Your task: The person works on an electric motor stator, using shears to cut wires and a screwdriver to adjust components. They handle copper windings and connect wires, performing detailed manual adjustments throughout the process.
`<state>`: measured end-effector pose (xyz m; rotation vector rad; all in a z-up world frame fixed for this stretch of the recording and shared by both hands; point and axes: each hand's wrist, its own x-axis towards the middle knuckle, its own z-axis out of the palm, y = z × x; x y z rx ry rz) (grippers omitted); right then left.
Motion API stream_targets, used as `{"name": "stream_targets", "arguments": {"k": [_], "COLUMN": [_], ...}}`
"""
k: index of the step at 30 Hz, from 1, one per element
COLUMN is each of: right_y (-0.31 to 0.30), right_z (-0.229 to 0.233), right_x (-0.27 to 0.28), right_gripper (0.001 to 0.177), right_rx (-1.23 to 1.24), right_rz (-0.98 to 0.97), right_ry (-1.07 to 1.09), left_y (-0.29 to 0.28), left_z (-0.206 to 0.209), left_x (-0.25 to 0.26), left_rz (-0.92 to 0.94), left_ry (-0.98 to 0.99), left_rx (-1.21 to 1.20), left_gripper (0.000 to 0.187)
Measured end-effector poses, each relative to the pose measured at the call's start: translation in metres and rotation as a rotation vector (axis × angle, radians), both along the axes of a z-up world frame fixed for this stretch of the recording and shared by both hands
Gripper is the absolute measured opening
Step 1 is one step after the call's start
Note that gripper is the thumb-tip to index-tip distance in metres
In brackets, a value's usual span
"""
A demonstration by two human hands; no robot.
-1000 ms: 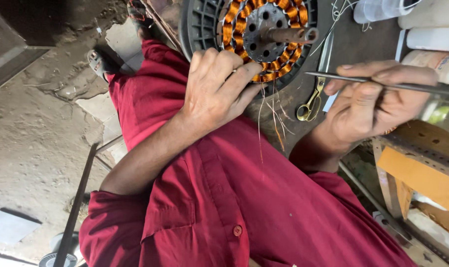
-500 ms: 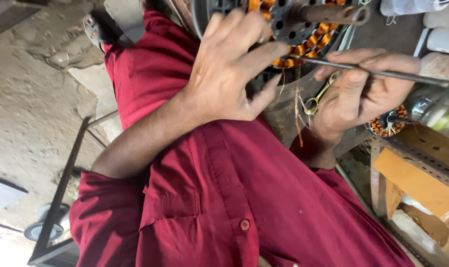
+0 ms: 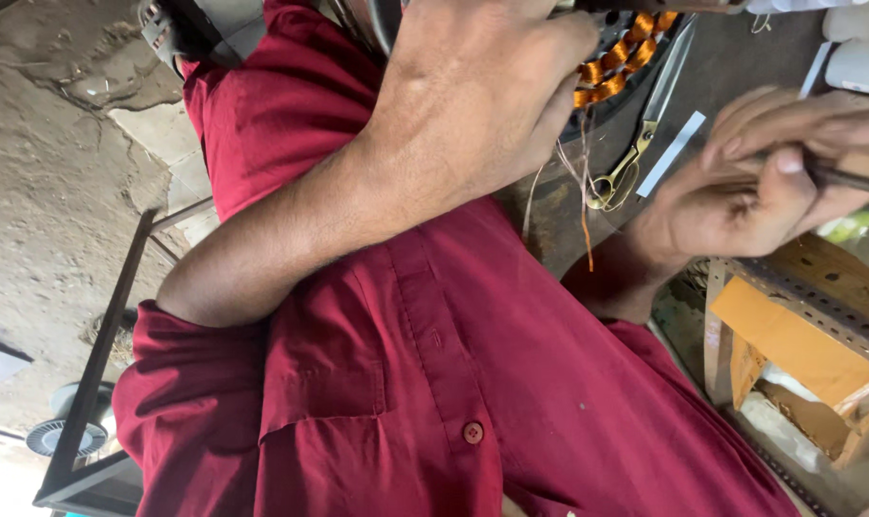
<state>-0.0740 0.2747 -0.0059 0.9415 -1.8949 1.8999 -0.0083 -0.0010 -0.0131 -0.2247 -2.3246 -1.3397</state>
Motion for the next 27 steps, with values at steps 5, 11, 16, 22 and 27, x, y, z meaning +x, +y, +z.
{"name": "stream_targets", "arguments": {"k": [5, 11, 16, 22, 27], "right_y": [0.011, -0.02, -0.044, -0.046, -0.056], "right_z": [-0.022, -0.029, -0.006, 0.003, 0.023], "right_x": [0.027, 0.036, 0.039, 0.034, 0.034], "right_gripper": [0.011, 0.024, 0.019, 0.038, 0.036], "right_rx": [0.343, 0.579, 0.696, 0.803, 1.0], "right_rz": [-0.122, 0.043, 0.021, 0.091, 0.139], "right_ry": [-0.088, -0.067, -0.012, -0.04, 0.054], "left_y": [-0.001, -0.003, -0.005, -0.006, -0.012], "left_z": [0.001, 0.001, 0.003, -0.002, 0.007], "left_x": [-0.002, -0.007, -0.007, -0.008, -0.012], "left_rz": [-0.018, -0.078, -0.037, -0.1, -0.099], "left_ry": [-0.004, -0.069, 0.035, -0.047, -0.014], "left_rx": [0.019, 0.06, 0.053, 0.067, 0.024], "left_gripper": [0.019, 0.005, 0.006, 0.01, 0.019]}}
